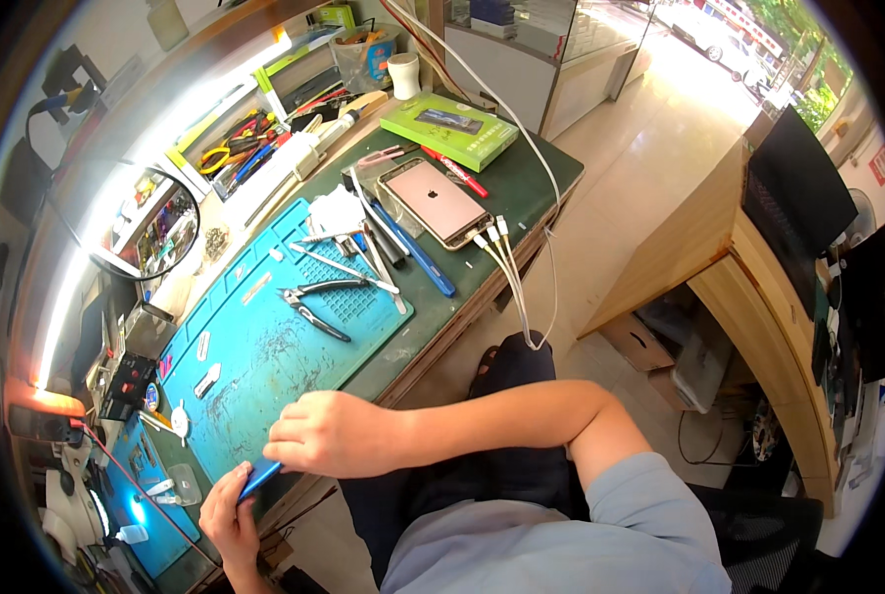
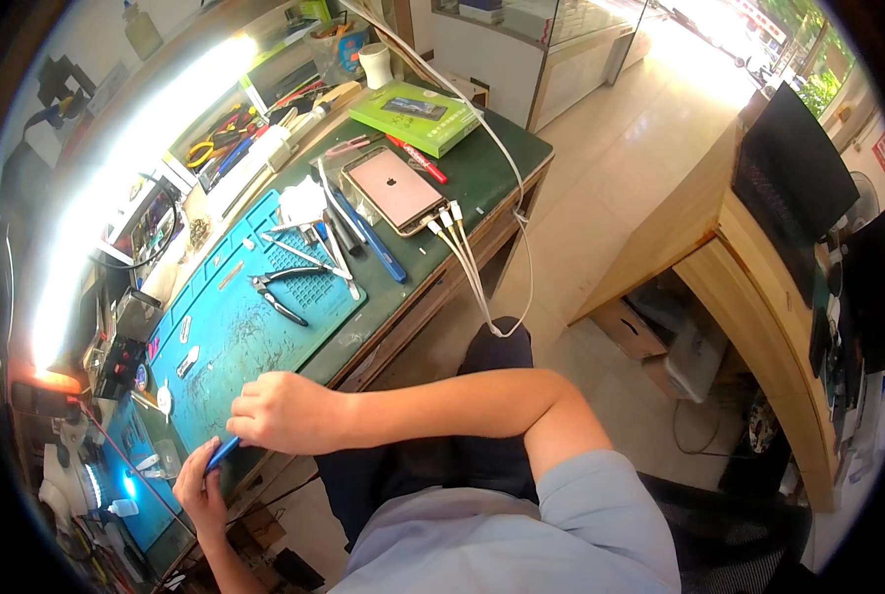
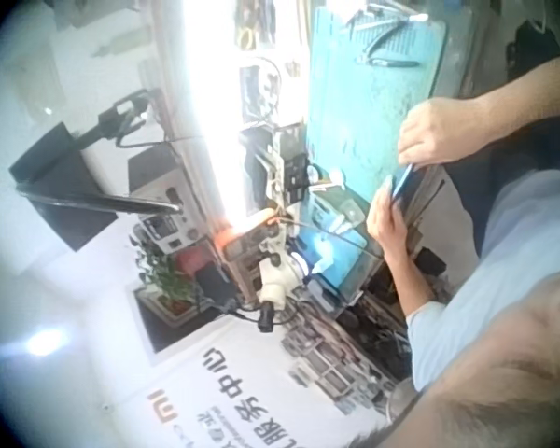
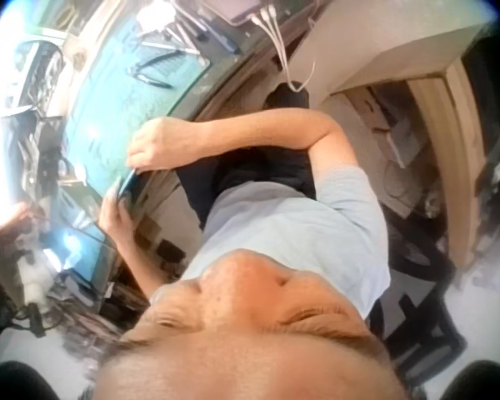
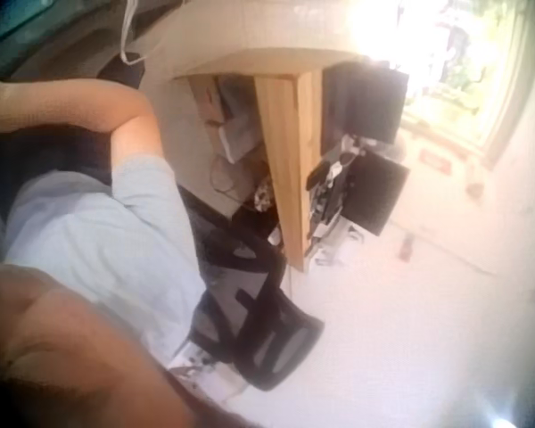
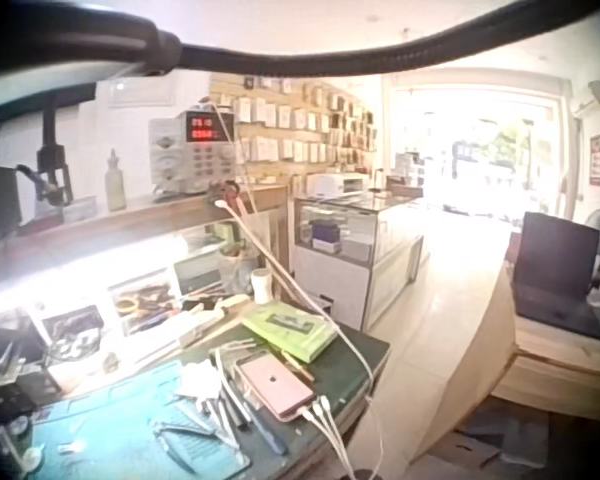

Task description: The person disassembles a smartphone on a workbench, removes internal components including a ribbon cable and battery, and then reassembles the device. They use various tools such as screwdrivers and tweezers to manipulate small parts and connectors.

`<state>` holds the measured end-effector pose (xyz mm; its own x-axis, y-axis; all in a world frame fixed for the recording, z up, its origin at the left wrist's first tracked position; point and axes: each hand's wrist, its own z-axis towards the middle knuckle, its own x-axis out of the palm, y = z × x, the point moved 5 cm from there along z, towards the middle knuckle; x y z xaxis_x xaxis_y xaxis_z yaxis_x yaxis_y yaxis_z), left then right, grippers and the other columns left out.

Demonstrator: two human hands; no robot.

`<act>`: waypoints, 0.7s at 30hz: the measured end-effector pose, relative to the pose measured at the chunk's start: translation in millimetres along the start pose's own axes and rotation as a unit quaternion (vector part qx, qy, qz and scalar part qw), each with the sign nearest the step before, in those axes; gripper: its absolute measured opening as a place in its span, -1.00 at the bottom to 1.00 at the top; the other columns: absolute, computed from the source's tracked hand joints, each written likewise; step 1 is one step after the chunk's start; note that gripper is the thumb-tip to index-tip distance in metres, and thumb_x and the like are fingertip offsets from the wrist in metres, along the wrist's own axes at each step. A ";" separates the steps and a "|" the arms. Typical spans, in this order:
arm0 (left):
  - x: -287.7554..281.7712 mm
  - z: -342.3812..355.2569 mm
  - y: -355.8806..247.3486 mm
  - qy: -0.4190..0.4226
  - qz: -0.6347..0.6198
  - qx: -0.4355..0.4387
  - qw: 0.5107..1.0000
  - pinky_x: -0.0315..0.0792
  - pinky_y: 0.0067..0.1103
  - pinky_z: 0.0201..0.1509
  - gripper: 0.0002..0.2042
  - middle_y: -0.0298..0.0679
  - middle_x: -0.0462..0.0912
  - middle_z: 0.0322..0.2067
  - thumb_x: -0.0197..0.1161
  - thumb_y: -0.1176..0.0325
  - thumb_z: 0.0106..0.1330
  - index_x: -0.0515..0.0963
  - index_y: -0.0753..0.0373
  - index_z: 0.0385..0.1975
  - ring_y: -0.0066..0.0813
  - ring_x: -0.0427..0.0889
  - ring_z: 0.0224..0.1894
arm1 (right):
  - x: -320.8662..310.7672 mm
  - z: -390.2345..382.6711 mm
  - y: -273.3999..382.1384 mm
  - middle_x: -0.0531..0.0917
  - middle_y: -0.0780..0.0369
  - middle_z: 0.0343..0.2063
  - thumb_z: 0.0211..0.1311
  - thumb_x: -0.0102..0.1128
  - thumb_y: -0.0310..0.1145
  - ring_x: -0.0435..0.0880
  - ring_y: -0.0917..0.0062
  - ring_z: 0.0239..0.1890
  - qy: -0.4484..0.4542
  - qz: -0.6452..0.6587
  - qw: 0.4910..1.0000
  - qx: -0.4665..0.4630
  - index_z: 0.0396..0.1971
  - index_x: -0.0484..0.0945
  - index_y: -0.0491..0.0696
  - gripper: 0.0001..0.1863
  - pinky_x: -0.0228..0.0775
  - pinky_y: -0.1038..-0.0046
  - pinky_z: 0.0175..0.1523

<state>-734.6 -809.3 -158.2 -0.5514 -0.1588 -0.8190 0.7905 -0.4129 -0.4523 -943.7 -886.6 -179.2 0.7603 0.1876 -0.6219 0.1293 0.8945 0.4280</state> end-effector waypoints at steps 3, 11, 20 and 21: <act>-1.5 -11.1 7.2 -0.022 -0.034 -0.010 0.999 0.54 -0.28 0.14 -0.77 0.05 0.72 -0.10 0.18 0.45 0.37 0.59 0.38 -0.03 0.00 0.71 -0.02 | 1.8 1.0 0.0 0.64 0.29 -0.23 0.12 0.27 -0.36 0.65 0.45 -0.15 -0.030 0.009 0.999 -0.035 -0.15 0.60 -0.07 -0.73 0.51 0.42 -0.10; 7.6 -8.2 16.2 -0.069 -0.013 0.020 0.997 0.53 -0.17 0.14 -0.66 0.13 0.70 -0.12 0.10 0.20 0.52 0.58 0.42 -0.06 0.06 0.70 -0.03 | -7.3 6.4 -8.6 0.59 0.28 -0.31 0.10 0.23 -0.36 0.60 0.44 -0.19 -0.111 0.049 0.991 -0.058 -0.25 0.59 -0.10 -0.78 0.45 0.41 -0.14; 16.1 1.5 12.9 -0.075 -0.007 0.024 0.997 0.57 -0.20 0.08 -0.72 0.12 0.71 -0.15 0.11 0.29 0.51 0.60 0.42 -0.09 0.00 0.71 -0.08 | 4.2 2.3 -22.0 0.66 0.23 -0.23 0.10 0.24 -0.41 0.67 0.39 -0.12 -0.096 0.105 0.990 -0.021 -0.26 0.60 -0.17 -0.79 0.53 0.41 -0.07; 14.6 5.6 6.0 -0.080 -0.005 0.023 0.996 0.59 -0.22 0.07 -0.73 0.14 0.72 -0.15 0.11 0.33 0.50 0.63 0.44 -0.10 0.03 0.72 -0.09 | 5.9 2.0 -20.5 0.67 0.21 -0.23 0.11 0.22 -0.42 0.68 0.38 -0.11 -0.088 0.113 0.990 -0.009 -0.29 0.60 -0.19 -0.80 0.55 0.40 -0.02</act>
<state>-739.4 -819.1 -170.9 -0.5983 -0.2941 -0.7453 0.7734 -0.4550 -0.4414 -940.6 -904.7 -190.4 0.8676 0.3117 -0.3876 -0.0671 0.8455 0.5297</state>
